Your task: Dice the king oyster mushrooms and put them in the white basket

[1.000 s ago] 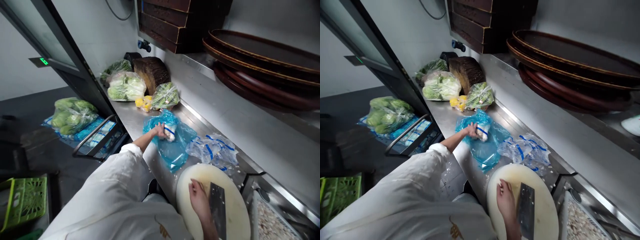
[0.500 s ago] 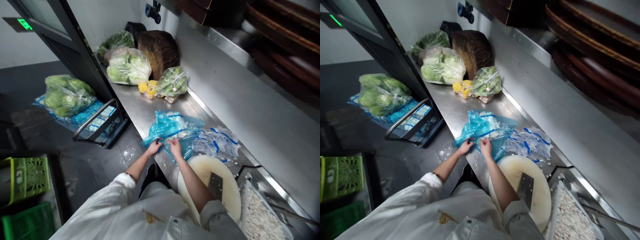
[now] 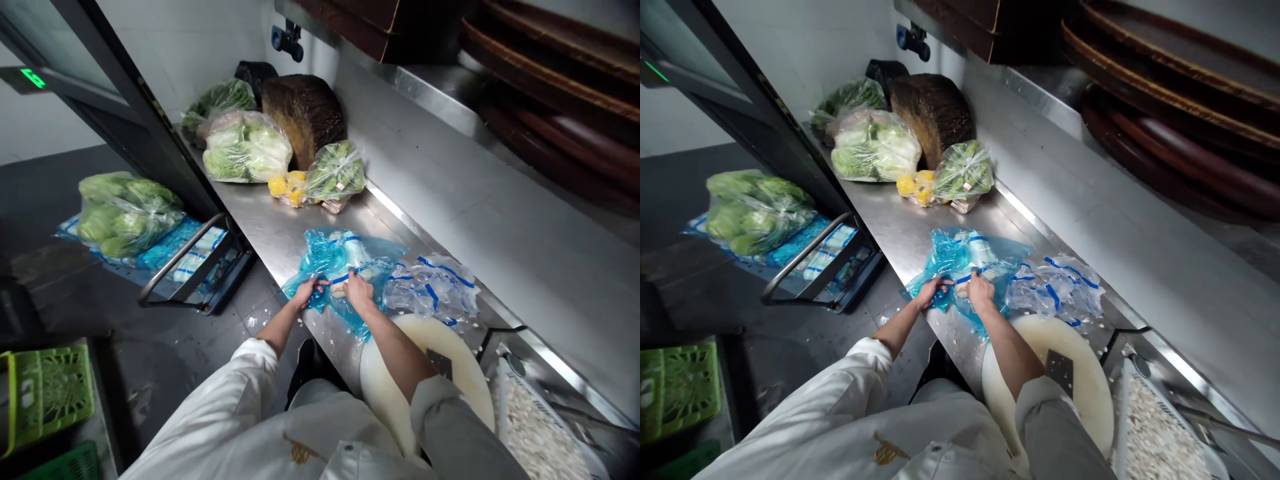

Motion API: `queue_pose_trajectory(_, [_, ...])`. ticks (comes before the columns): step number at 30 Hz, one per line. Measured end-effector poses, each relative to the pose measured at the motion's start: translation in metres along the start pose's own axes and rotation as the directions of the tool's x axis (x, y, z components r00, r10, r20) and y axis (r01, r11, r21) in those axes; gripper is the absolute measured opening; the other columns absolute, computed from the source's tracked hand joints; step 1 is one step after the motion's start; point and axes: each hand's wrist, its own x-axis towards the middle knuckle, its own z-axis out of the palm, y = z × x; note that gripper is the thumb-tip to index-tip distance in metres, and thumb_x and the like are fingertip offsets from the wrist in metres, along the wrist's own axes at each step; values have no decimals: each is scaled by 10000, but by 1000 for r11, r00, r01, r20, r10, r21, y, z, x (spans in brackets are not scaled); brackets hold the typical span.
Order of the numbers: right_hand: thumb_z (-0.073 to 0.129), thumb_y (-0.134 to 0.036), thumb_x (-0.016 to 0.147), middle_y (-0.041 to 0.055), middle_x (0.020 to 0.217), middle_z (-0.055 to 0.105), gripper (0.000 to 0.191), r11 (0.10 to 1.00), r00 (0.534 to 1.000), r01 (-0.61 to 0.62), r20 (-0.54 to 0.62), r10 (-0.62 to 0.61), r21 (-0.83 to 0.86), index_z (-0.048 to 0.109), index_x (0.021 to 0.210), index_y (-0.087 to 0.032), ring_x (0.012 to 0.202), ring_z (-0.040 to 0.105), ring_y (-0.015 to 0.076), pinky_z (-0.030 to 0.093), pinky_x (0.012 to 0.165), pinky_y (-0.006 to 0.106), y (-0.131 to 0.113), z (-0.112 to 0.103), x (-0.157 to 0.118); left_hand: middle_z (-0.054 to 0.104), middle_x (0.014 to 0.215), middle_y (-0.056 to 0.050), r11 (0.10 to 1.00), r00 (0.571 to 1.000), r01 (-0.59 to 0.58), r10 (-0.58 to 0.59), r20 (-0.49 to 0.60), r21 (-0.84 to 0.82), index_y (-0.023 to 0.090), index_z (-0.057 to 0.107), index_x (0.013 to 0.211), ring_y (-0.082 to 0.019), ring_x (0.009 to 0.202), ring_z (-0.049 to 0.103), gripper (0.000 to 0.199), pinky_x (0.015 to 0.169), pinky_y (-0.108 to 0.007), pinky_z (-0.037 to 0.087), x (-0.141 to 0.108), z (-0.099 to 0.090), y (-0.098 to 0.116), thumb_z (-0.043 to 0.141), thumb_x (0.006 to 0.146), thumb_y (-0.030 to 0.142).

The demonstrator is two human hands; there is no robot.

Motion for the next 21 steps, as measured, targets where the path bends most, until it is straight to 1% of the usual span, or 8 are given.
queue_pose_trajectory(4, [567, -318, 1048, 169, 1176, 765, 406, 999, 999, 39, 5, -39, -33, 566, 1439, -206, 1105, 706, 250, 447, 899, 304, 5, -7, -3, 782, 969, -115, 992, 987, -32, 51, -154, 119, 157, 762, 1187, -241, 858, 712, 658, 693, -304, 559, 14, -25, 38, 457, 1005, 711])
queue_pose_trajectory(8, [608, -196, 964, 148, 1125, 779, 297, 997, 997, 67, 35, -68, 29, 712, 1241, -165, 1064, 702, 233, 429, 853, 267, 22, -16, -10, 777, 1106, -143, 998, 990, -38, 43, -132, 43, 149, 682, 1318, -244, 912, 739, 631, 690, -308, 597, 35, -49, 71, 523, 1010, 676])
queue_pose_trajectory(10, [611, -116, 893, 123, 1084, 789, 278, 996, 997, 76, 26, -77, 45, 761, 1122, -166, 1048, 698, 224, 419, 838, 253, 33, -25, -16, 779, 1080, -141, 1000, 995, 16, -15, -98, 13, 147, 704, 1285, -228, 862, 738, 634, 684, -299, 601, 44, -54, 73, 571, 989, 692])
queue_pose_trajectory(13, [591, -56, 802, 81, 1026, 798, 321, 992, 997, 76, -23, -74, 97, 786, 1019, -189, 1008, 695, 206, 400, 792, 233, 49, -48, -32, 782, 1020, -118, 991, 994, 99, -103, -41, -93, 143, 750, 1219, -195, 780, 717, 604, 665, -275, 598, 54, -56, 62, 662, 951, 677])
queue_pose_trajectory(15, [575, -48, 750, 66, 998, 798, 345, 982, 993, 101, -73, -90, 158, 791, 972, -200, 968, 691, 197, 388, 763, 231, 58, -67, -51, 776, 995, -109, 977, 991, 137, -136, 16, -162, 138, 758, 1214, -172, 726, 694, 583, 637, -260, 588, 61, -54, 58, 656, 965, 655])
queue_pose_trajectory(17, [565, -49, 699, 58, 951, 797, 346, 968, 987, 142, -105, -122, 207, 794, 908, -204, 934, 687, 200, 384, 753, 237, 65, -85, -74, 767, 964, -103, 967, 979, 198, -189, 71, -157, 140, 759, 1209, -158, 673, 672, 586, 602, -253, 569, 67, -44, 67, 599, 995, 662])
queue_pose_trajectory(19, [566, -59, 671, 49, 902, 798, 333, 957, 984, 167, -98, -148, 235, 799, 857, -209, 913, 691, 207, 389, 756, 244, 69, -95, -100, 753, 915, -90, 967, 969, 240, -233, 84, -89, 152, 751, 1218, -159, 643, 660, 599, 578, -255, 550, 77, -22, 88, 565, 1003, 680])
queue_pose_trajectory(21, [583, -78, 667, 40, 870, 802, 319, 953, 987, 161, -53, -153, 256, 812, 837, -221, 889, 701, 211, 399, 753, 250, 67, -95, -121, 737, 865, -78, 979, 979, 201, -201, 46, -16, 156, 722, 1267, -173, 635, 657, 621, 568, -266, 541, 93, 15, 119, 588, 985, 693])
